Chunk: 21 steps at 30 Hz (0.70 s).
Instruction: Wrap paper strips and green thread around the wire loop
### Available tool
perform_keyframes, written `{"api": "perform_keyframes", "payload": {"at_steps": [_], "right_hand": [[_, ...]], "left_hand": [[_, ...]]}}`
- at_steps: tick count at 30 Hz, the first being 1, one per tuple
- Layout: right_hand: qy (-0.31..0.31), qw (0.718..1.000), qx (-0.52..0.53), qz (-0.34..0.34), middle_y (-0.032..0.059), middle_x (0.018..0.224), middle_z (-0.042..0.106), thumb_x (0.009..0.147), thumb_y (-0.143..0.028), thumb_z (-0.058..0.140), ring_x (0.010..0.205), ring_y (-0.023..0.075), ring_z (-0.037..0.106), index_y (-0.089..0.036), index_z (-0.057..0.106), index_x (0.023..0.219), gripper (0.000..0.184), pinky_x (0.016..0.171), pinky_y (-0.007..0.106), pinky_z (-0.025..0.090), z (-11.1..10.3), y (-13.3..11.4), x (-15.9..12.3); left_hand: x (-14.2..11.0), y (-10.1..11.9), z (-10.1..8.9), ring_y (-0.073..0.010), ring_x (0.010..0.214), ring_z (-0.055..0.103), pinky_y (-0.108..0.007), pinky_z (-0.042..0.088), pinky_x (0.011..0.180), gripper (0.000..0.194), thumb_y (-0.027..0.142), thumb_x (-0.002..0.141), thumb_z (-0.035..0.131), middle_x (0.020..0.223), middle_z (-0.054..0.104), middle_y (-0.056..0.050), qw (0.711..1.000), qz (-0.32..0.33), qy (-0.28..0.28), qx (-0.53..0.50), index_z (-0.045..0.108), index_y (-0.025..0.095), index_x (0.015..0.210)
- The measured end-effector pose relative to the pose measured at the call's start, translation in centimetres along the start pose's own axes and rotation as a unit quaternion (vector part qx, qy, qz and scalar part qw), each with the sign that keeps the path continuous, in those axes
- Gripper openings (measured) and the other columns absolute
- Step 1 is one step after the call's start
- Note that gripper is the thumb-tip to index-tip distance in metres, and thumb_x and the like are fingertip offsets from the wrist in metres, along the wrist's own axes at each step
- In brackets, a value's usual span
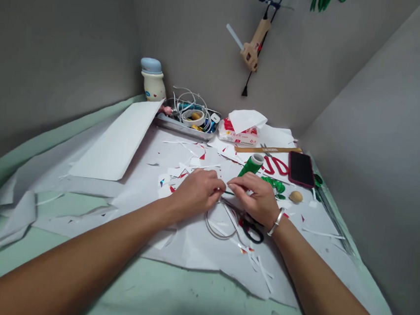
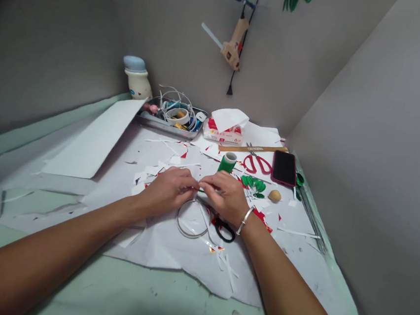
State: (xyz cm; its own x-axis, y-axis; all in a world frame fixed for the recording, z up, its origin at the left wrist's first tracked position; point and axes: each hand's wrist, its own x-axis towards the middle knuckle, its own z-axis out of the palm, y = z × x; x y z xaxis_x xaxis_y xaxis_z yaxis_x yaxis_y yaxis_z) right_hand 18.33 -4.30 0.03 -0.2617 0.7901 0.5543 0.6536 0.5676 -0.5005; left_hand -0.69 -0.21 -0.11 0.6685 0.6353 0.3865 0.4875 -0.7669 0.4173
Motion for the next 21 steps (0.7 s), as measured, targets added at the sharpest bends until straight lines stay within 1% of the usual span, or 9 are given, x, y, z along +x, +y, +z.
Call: {"api": "perform_keyframes", "payload": {"at_steps": [2, 3, 6, 8, 11, 13, 15, 18, 21], "right_hand": [[0.024, 0.998, 0.023, 0.046, 0.0039, 0.075, 0.067, 0.088, -0.03, 0.055, 0.068, 0.0156, 0.057, -0.02, 0.07, 0.082, 0.019, 0.067, 0.029, 0.045, -0.1, 0.8, 0.0], [0.028, 0.996, 0.038, 0.07, 0.0039, 0.077, 0.068, 0.088, -0.03, 0.055, 0.069, 0.0155, 0.058, -0.02, 0.07, 0.082, 0.019, 0.067, 0.029, 0.045, -0.1, 1.2, 0.0], [-0.002, 0.993, 0.063, 0.1, 0.0028, 0.079, 0.069, 0.088, -0.03, 0.055, 0.071, 0.0151, 0.06, -0.02, 0.07, 0.084, 0.018, 0.067, 0.027, 0.046, 0.3, 1.8, 0.0], [-0.042, 0.995, 0.052, 0.071, 0.0024, 0.078, 0.069, 0.088, -0.027, 0.056, 0.073, 0.0151, 0.06, -0.02, 0.071, 0.085, 0.017, 0.07, 0.027, 0.046, 0.6, 1.5, -0.1], [-0.081, 0.996, 0.026, -0.005, 0.003, 0.077, 0.069, 0.088, -0.024, 0.056, 0.073, 0.0152, 0.058, -0.02, 0.07, 0.086, 0.015, 0.072, 0.028, 0.045, 1.0, 0.3, -0.1], [-0.078, 0.996, 0.009, -0.04, 0.0034, 0.073, 0.067, 0.089, -0.024, 0.055, 0.07, 0.0155, 0.056, -0.02, 0.07, 0.087, 0.015, 0.071, 0.029, 0.045, 0.9, -0.4, -0.1], [-0.055, 0.997, -0.003, -0.046, 0.0032, 0.07, 0.065, 0.09, -0.026, 0.054, 0.069, 0.0158, 0.054, -0.02, 0.07, 0.087, 0.016, 0.07, 0.03, 0.044, 0.7, -0.8, -0.1], [-0.004, 1.0, 0.007, -0.01, 0.0032, 0.072, 0.065, 0.09, -0.026, 0.054, 0.069, 0.0158, 0.054, -0.02, 0.069, 0.085, 0.017, 0.068, 0.03, 0.044, 0.2, -0.3, 0.0], [0.035, 0.998, 0.036, 0.048, 0.0035, 0.076, 0.066, 0.089, -0.026, 0.056, 0.07, 0.0154, 0.057, -0.019, 0.069, 0.084, 0.016, 0.067, 0.028, 0.044, 0.1, 0.9, 0.1]], "left_hand": [[-0.1, 0.3, -0.1, -0.0169, 0.077, 0.057, -0.034, 0.042, 0.08, 0.017, 0.018, 0.083, 0.054, 0.078, 0.063, -0.002, 0.998, 0.041, -0.019, -0.034, 0.071, 0.022, 0.085], [0.0, 0.5, -0.1, -0.0165, 0.077, 0.058, -0.033, 0.043, 0.08, 0.016, 0.019, 0.083, 0.055, 0.079, 0.063, -0.002, 0.997, 0.043, -0.013, -0.065, 0.07, 0.022, 0.085], [0.2, 0.6, -0.4, -0.0157, 0.079, 0.059, -0.03, 0.046, 0.076, 0.016, 0.021, 0.084, 0.054, 0.083, 0.065, -0.003, 0.986, -0.011, 0.042, -0.163, 0.07, 0.021, 0.088], [0.4, 0.4, -0.5, -0.016, 0.082, 0.06, -0.028, 0.048, 0.072, 0.015, 0.023, 0.084, 0.055, 0.087, 0.065, -0.004, 0.974, -0.063, 0.094, -0.194, 0.069, 0.019, 0.087], [0.5, -0.2, -0.5, -0.0168, 0.083, 0.06, -0.028, 0.048, 0.07, 0.013, 0.023, 0.083, 0.056, 0.087, 0.065, -0.004, 0.969, -0.121, 0.141, -0.164, 0.068, 0.018, 0.084], [0.5, -0.5, -0.3, -0.0172, 0.081, 0.06, -0.029, 0.047, 0.071, 0.014, 0.022, 0.083, 0.055, 0.086, 0.065, -0.004, 0.977, -0.127, 0.126, -0.115, 0.068, 0.018, 0.084], [0.3, -0.6, -0.1, -0.0178, 0.079, 0.059, -0.032, 0.045, 0.074, 0.016, 0.018, 0.083, 0.053, 0.084, 0.064, -0.004, 0.99, -0.098, 0.079, -0.056, 0.069, 0.019, 0.085], [0.0, -0.1, 0.1, -0.0182, 0.077, 0.058, -0.034, 0.043, 0.078, 0.017, 0.016, 0.083, 0.053, 0.079, 0.063, -0.004, 1.0, -0.013, 0.004, 0.002, 0.069, 0.02, 0.084], [0.0, 0.4, 0.0, -0.017, 0.078, 0.058, -0.034, 0.043, 0.081, 0.015, 0.018, 0.084, 0.055, 0.08, 0.064, -0.002, 0.998, 0.04, -0.011, -0.041, 0.069, 0.021, 0.085]]}}
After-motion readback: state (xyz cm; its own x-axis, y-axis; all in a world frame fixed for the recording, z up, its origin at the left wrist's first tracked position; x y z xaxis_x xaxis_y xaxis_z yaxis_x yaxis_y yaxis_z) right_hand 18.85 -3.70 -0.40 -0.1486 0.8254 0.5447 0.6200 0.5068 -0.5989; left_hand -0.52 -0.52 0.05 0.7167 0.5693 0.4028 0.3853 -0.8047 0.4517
